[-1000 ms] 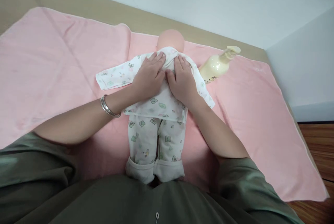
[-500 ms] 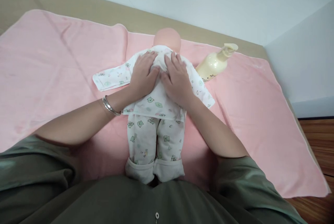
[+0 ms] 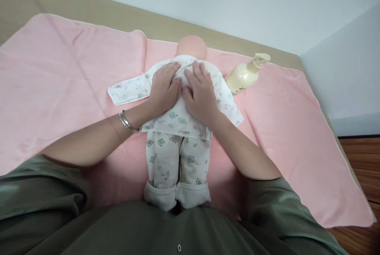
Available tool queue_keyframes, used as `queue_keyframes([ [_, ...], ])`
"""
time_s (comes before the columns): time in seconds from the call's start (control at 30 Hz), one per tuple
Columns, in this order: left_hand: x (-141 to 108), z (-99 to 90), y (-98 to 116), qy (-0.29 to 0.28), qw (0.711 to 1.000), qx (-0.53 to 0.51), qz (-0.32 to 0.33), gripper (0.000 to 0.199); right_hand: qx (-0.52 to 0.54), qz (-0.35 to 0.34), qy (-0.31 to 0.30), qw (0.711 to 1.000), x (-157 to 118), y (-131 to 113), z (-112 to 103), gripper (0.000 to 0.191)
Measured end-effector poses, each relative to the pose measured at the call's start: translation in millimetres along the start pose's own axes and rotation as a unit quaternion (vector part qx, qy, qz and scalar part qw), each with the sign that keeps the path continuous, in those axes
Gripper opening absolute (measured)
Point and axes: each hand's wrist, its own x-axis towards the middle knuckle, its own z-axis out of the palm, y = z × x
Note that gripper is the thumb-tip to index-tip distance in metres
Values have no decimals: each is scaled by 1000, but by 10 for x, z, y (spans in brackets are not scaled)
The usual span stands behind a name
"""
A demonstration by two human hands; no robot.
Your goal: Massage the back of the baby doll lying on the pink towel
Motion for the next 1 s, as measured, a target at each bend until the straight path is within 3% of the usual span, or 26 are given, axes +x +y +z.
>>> queue_keyframes([
  [0.1, -1, -5, -2, -6, 1000, -5, -3, 46, 24, 3, -23, 999, 0, 1, -14, 53],
  [0.27, -13, -25, 12, -15, 1000, -3, 2, 47, 20, 7, 51, 998, -28, -27, -147, 53],
  [0.47, 7, 0, -15, -22, 1000, 8, -11, 49, 5, 9, -27, 1000, 7, -9, -8, 51],
  [0.67, -15, -45, 49, -20, 1000, -5, -5, 48, 7, 12, 89, 996, -81, -56, -207, 52],
  [0.87, 2, 11, -28, -21, 1000, -3, -6, 51, 23, -19, 17, 999, -41, -21, 83, 50],
  [1.0, 23, 42, -91, -3, 999, -34, -4, 54, 91, -41, 43, 994, -67, -34, 48, 45],
])
